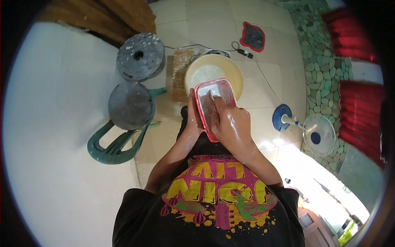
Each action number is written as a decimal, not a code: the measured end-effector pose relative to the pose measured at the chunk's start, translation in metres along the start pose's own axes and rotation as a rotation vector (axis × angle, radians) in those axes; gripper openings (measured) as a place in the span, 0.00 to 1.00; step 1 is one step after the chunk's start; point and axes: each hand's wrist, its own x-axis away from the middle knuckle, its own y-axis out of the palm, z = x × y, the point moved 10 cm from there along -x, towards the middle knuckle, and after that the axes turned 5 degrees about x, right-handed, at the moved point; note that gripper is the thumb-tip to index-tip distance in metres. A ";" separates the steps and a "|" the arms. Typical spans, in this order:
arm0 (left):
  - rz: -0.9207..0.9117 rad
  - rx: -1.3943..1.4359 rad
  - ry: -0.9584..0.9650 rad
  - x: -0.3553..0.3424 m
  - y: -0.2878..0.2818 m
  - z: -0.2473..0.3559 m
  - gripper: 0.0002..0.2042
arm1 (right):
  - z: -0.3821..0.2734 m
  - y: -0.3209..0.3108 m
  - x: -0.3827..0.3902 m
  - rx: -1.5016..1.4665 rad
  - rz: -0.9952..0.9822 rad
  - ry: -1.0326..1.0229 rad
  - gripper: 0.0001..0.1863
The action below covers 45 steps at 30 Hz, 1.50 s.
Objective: Mixing white powder into a red container with a pink/red substance using a brush.
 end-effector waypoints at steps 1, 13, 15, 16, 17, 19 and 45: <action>0.084 -0.083 0.023 -0.007 0.002 -0.014 0.35 | 0.014 -0.010 0.006 -0.056 0.057 0.009 0.15; -0.464 0.108 -0.184 -0.089 0.101 -0.275 0.32 | 0.268 -0.111 0.100 -0.214 0.227 0.154 0.10; -0.389 0.164 -0.237 -0.097 0.106 -0.311 0.35 | 0.294 -0.119 0.105 -0.189 0.185 0.115 0.09; -0.371 0.249 -0.312 -0.099 0.113 -0.328 0.39 | 0.311 -0.127 0.108 -0.100 0.197 0.137 0.08; -0.320 0.191 -0.257 -0.105 0.115 -0.337 0.39 | 0.326 -0.133 0.110 -0.011 0.195 0.168 0.08; -0.318 0.124 -0.252 -0.111 0.129 -0.355 0.39 | 0.352 -0.148 0.116 -0.032 0.241 0.186 0.07; -0.251 -0.044 0.006 -0.336 0.275 -0.443 0.33 | 0.558 -0.251 -0.030 -0.273 0.267 -0.076 0.08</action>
